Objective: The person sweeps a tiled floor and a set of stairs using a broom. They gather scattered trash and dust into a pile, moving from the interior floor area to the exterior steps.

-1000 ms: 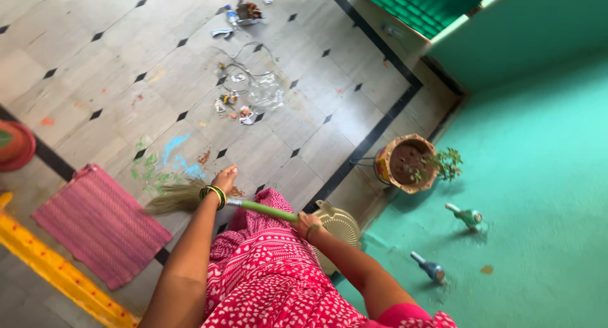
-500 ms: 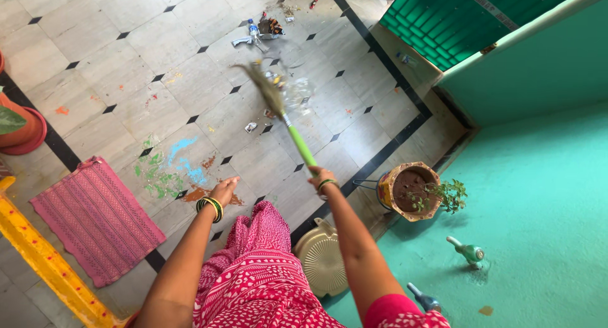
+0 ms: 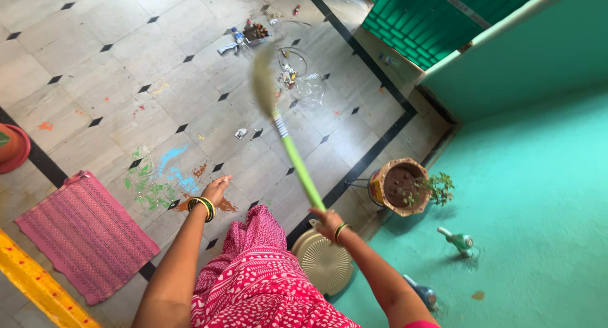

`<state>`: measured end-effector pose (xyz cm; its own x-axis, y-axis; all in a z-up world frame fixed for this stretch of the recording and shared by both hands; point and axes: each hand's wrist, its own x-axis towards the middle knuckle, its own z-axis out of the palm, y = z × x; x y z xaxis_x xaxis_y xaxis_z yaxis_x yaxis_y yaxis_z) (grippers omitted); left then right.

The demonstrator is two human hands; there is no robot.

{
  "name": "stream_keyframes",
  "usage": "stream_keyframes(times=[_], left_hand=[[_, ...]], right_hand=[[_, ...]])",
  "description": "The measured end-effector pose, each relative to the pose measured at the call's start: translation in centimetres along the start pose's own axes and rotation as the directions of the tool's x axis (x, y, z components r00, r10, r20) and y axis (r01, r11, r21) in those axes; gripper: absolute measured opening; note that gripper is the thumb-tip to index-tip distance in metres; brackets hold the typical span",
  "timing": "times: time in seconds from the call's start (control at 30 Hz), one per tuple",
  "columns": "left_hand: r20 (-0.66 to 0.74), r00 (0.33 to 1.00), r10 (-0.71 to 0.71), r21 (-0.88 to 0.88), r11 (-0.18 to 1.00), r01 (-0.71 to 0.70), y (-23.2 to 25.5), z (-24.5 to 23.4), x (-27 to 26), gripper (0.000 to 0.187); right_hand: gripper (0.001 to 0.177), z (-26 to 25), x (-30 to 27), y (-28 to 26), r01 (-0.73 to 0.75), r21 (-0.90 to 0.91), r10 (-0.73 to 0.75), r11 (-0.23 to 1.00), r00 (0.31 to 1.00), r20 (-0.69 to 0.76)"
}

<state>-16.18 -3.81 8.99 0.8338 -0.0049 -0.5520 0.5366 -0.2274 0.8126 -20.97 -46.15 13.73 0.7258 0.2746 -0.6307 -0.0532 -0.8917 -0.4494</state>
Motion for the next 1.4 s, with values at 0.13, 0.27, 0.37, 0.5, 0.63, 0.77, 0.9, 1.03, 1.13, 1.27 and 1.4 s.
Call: stream_keyframes(times=[0.13,0.27,0.37,0.5,0.63,0.77,0.9,1.03,1.13,1.27,1.4], left_hand=[[-0.024,0.999,-0.046,0.009,0.999,0.047,0.1,0.8,0.7,0.045],[-0.031,0.999,-0.042,-0.043,0.998,0.041,-0.1,2.4,1.6,0.044],[0.001,1.0,-0.022,-0.093,0.995,0.022,0.6,3.3,2.3,0.045],[0.104,0.995,0.009,-0.17,0.985,0.009,0.9,2.8,2.4,0.045],[0.135,0.99,-0.033,-0.178,0.982,0.057,0.8,2.6,2.2,0.045],[0.153,0.987,-0.055,-0.184,0.979,0.083,0.9,2.9,2.0,0.045],[0.162,0.986,-0.029,-0.184,0.981,0.059,1.0,2.8,1.7,0.045],[0.123,0.992,-0.035,-0.245,0.967,0.064,1.0,2.8,0.9,0.045],[0.082,0.994,-0.075,-0.203,0.975,0.091,1.3,2.4,1.3,0.046],[0.091,0.993,-0.081,-0.175,0.98,0.096,1.7,2.4,1.6,0.047],[0.093,0.996,-0.003,-0.177,0.984,0.02,2.1,3.6,2.9,0.049]], right_hand=[[0.072,5.0,-2.8,-2.0,0.055,-0.258,-0.024,0.965,0.993,0.119],[0.063,8.1,-2.4,-4.2,0.143,-0.44,-0.017,0.886,0.961,0.277],[0.059,7.5,-1.1,-3.9,0.109,-0.473,0.03,0.874,0.96,0.278],[0.065,2.9,-0.5,0.2,-0.056,-0.326,0.133,0.944,0.966,0.22],[0.07,-3.1,4.0,2.6,-0.276,-0.205,0.301,0.939,0.948,0.105],[0.069,-8.6,9.1,2.8,-0.329,-0.246,0.337,0.912,0.942,-0.011],[0.074,-9.8,10.6,1.8,-0.316,-0.025,0.312,0.948,0.945,-0.093],[0.075,-5.4,8.1,0.3,-0.254,-0.129,0.241,0.959,0.965,-0.107],[0.066,-1.5,3.9,0.1,-0.279,-0.099,0.271,0.955,0.959,-0.089],[0.058,3.1,-4.3,0.9,-0.085,-0.249,0.075,0.965,0.996,-0.05],[0.069,5.5,-8.6,1.3,0.015,-0.426,0.049,0.905,0.989,0.138]])
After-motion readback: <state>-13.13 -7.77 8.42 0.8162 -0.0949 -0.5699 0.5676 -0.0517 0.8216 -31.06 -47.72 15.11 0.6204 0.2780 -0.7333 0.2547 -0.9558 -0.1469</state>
